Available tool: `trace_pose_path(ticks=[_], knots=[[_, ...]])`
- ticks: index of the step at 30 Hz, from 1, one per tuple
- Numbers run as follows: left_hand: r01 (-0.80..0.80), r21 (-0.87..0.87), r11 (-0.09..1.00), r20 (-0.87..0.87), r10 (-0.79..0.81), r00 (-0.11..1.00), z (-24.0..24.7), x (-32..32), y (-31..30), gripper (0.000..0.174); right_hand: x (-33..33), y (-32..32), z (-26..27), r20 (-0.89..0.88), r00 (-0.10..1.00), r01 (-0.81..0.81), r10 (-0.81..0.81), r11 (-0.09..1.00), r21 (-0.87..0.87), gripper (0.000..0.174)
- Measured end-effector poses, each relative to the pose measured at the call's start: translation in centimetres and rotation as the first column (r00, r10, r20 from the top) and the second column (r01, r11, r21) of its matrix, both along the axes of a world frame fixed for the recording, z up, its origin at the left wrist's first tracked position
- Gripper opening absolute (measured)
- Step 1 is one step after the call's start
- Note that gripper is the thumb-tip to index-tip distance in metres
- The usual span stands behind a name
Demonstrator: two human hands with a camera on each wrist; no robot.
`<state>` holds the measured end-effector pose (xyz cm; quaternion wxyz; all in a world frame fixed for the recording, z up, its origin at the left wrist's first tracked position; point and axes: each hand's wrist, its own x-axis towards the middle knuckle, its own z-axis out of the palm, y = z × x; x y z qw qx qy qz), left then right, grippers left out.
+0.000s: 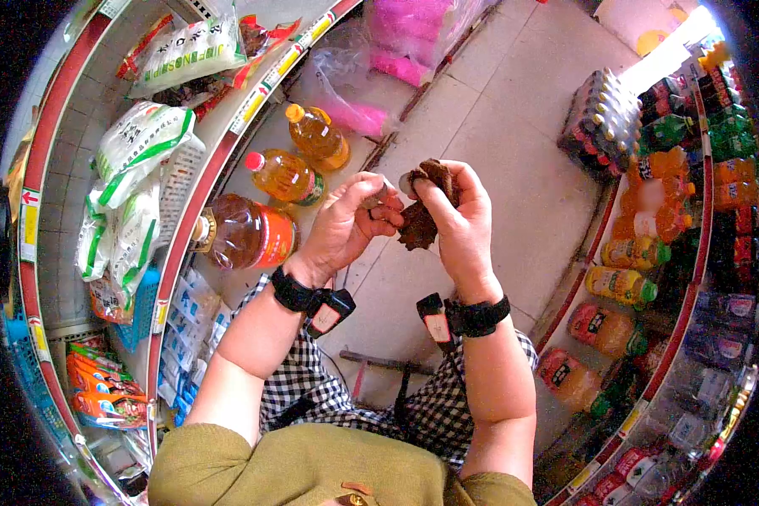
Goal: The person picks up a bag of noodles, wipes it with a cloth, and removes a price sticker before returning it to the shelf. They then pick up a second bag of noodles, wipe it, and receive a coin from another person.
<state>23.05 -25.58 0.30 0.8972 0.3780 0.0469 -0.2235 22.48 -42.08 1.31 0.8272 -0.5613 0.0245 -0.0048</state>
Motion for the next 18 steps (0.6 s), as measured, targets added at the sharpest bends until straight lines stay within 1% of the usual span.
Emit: trace_pose_path(ticks=[1,4,6,8,9,11,12,14,15,16,18], knots=[[0.006,0.037,0.999,-0.001,-0.006,1.000,0.1,-0.1,0.0,0.014,0.0,0.1,0.0,0.001,1.000,-0.005,0.005,1.000,0.010,0.016],[0.022,0.057,0.998,0.042,-0.024,0.999,-0.5,-0.1,0.1,0.016,0.0,0.1,-0.1,0.006,1.000,-0.009,0.009,1.000,0.008,0.016],[0.035,0.052,0.998,0.030,-0.036,0.999,-0.4,-0.1,-0.1,0.018,0.0,0.2,-0.3,0.011,1.000,-0.009,0.009,1.000,-0.005,0.015],[0.047,0.046,0.998,0.019,-0.048,0.999,-0.5,-0.1,-0.2,0.020,0.1,0.2,-0.4,0.050,0.998,0.034,-0.029,0.994,-0.107,0.014],[0.037,0.033,0.999,0.032,-0.038,0.999,-1.0,0.0,-0.3,0.018,0.1,0.2,-0.4,0.051,0.998,0.034,-0.029,0.994,-0.107,0.014],[0.026,0.020,0.999,0.045,-0.027,0.999,-1.6,0.0,-0.3,0.017,-0.2,0.4,-0.4,0.084,0.996,0.020,-0.003,0.981,-0.194,0.014],[0.005,0.029,1.000,0.066,-0.007,0.998,-1.8,0.0,-0.3,0.015,-0.3,0.6,-0.2,0.085,0.996,0.020,-0.003,0.981,-0.195,0.014],[-0.017,0.037,0.999,0.089,0.014,0.996,-1.6,0.0,-0.4,0.014,-0.5,0.8,0.3,0.114,0.993,0.026,0.011,0.949,-0.313,0.015],[-0.060,0.057,0.997,0.087,0.055,0.995,-1.2,0.0,-0.4,0.013,-0.3,0.6,-0.3,0.058,0.998,-0.002,0.018,0.963,-0.270,0.014],[-0.102,0.077,0.992,0.085,0.096,0.992,-1.0,-0.1,-0.4,0.013,-0.2,0.4,-0.4,0.061,0.998,-0.001,0.019,0.963,-0.271,0.014],[-0.114,0.091,0.989,0.105,0.105,0.989,-1.0,0.0,-0.2,0.014,0.1,0.2,-0.4,0.315,0.938,0.043,0.143,0.856,-0.516,0.012]])
